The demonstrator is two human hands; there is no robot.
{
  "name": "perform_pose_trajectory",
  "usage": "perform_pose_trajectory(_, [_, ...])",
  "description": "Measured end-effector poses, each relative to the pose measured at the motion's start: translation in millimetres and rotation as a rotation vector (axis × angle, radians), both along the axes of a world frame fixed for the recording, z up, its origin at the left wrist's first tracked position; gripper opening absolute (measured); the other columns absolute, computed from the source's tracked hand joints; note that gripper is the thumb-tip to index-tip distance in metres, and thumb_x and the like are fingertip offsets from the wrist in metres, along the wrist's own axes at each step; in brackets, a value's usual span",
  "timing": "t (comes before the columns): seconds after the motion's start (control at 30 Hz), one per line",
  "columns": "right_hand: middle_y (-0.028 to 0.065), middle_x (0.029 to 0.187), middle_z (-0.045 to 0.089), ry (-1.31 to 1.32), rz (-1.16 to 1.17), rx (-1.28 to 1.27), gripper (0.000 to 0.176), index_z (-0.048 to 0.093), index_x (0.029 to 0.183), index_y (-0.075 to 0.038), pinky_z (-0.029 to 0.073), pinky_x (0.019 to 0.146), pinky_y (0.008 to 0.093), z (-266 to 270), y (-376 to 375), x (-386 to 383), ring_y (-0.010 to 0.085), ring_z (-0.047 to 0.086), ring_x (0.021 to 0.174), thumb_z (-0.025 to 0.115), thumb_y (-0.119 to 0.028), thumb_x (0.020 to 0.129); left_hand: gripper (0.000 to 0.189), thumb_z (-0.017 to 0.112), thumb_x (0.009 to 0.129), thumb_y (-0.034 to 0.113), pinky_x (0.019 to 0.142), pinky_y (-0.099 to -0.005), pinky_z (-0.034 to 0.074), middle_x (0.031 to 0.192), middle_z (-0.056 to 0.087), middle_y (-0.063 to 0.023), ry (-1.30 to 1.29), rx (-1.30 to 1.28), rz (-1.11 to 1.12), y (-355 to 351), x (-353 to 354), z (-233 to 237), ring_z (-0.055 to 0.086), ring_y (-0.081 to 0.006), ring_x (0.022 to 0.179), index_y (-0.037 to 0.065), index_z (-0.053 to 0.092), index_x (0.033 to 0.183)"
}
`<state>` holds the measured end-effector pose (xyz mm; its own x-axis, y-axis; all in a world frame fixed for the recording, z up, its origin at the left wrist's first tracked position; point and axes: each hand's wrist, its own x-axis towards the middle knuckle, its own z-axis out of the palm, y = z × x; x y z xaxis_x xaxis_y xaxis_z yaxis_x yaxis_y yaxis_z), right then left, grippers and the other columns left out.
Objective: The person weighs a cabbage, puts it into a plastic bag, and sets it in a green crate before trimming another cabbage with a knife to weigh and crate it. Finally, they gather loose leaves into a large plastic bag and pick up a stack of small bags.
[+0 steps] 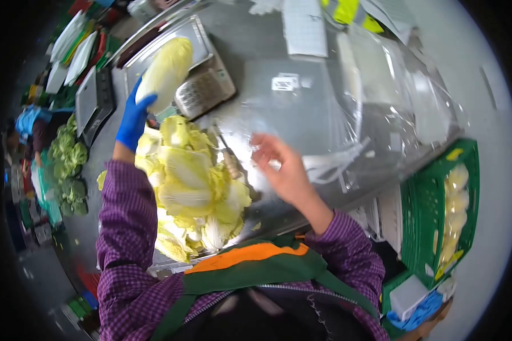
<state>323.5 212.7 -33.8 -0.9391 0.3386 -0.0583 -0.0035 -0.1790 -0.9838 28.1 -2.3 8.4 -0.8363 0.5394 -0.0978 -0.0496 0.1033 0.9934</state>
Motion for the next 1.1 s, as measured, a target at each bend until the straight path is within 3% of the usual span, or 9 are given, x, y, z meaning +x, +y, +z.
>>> perform_pose_trajectory(0.1, [0.0097,0.119,0.055,0.031,-0.073,-0.280,0.054,0.043,0.132,-0.009,0.045,0.089,0.0320,2,62,19,0.0188,0.056,0.101,0.061,-0.032,0.086,0.097,0.082,0.058,0.019,0.104,-0.0342,0.032,0.136,0.045,-0.0104,0.220,-0.080,-0.537,25,76,19,0.043,-0.0197,0.123,0.004,0.033,0.140])
perform_pose_trajectory(0.2, [0.0128,0.141,0.034,-0.100,0.313,-0.799,0.087,0.025,0.141,-0.004,0.040,0.098,0.0367,-10,77,63,0.0220,0.040,0.124,0.063,-0.051,0.079,0.109,0.086,0.055,0.027,0.102,-0.0343,0.034,0.134,0.047,-0.0129,0.020,-0.097,-1.025,70,149,39,0.047,-0.0199,0.120,0.005,0.025,0.143])
perform_pose_trajectory(0.3, [0.0121,0.133,0.045,-0.218,0.458,-0.821,0.101,0.029,0.137,0.005,0.037,0.101,0.0318,-23,40,129,0.0209,0.045,0.121,0.076,-0.048,0.066,0.101,0.083,0.061,0.022,0.100,-0.0343,0.037,0.132,0.048,-0.0116,0.043,-0.072,-1.298,104,191,22,0.048,-0.0218,0.117,0.008,0.026,0.143])
perform_pose_trajectory(0.4, [0.0125,0.130,0.047,-0.237,0.326,-0.938,0.090,0.030,0.136,0.004,0.039,0.099,0.0313,-37,28,186,0.0207,0.048,0.118,0.074,-0.037,0.068,0.085,0.079,0.068,0.018,0.096,-0.0356,0.040,0.131,0.049,-0.0080,-0.308,-0.053,-1.066,126,185,-39,0.049,-0.0184,0.113,0.007,0.035,0.139])
perform_pose_trajectory(0.47, [0.0128,0.130,0.048,-0.223,0.273,-0.970,0.089,0.030,0.136,0.003,0.039,0.099,0.0314,-37,25,210,0.0206,0.049,0.117,0.073,-0.035,0.068,0.056,0.075,0.073,0.015,0.085,-0.0291,0.046,0.117,0.059,-0.0051,-0.115,-0.254,-0.647,140,185,-97,0.056,-0.0162,0.101,0.008,0.054,0.125])
perform_pose_trajectory(0.53, [0.0130,0.129,0.048,-0.312,0.077,-1.055,0.085,0.030,0.136,0.002,0.040,0.098,0.0313,-28,22,228,0.0205,0.050,0.115,0.071,-0.031,0.069,0.036,0.073,0.075,0.014,0.080,-0.0278,0.048,0.108,0.063,-0.0052,0.364,-0.465,-0.569,148,187,-129,0.061,-0.0165,0.089,0.009,0.064,0.110])
perform_pose_trajectory(0.67, [0.0133,0.130,0.047,-0.362,-0.010,-0.979,0.083,0.029,0.137,0.002,0.039,0.098,0.0317,-21,33,238,0.0207,0.049,0.117,0.069,-0.029,0.071,0.017,0.071,0.078,0.013,0.074,-0.0272,0.050,0.088,0.069,-0.0051,0.432,-0.465,-0.442,156,173,-188,0.064,-0.0147,0.078,0.006,0.069,0.094])
perform_pose_trajectory(0.97, [0.0142,0.131,0.045,-0.054,-0.217,-0.545,0.078,0.027,0.138,0.002,0.037,0.099,0.0322,-63,47,152,0.0219,0.046,0.119,0.068,-0.015,0.074,0.015,0.060,0.087,0.007,0.077,-0.0253,0.048,0.089,0.067,-0.0046,0.007,-0.170,-0.396,179,201,-136,0.059,-0.0101,0.079,0.000,0.065,0.099])
perform_pose_trajectory(1.1, [0.0166,0.126,0.048,-0.193,-0.314,0.315,0.079,0.027,0.136,0.006,0.041,0.094,0.0330,-76,67,129,0.0231,0.050,0.115,0.071,-0.018,0.074,0.014,0.057,0.086,0.000,0.080,-0.0249,0.047,0.094,0.066,-0.0038,0.321,-0.202,-0.275,188,218,-122,0.057,-0.0093,0.087,0.001,0.065,0.098])
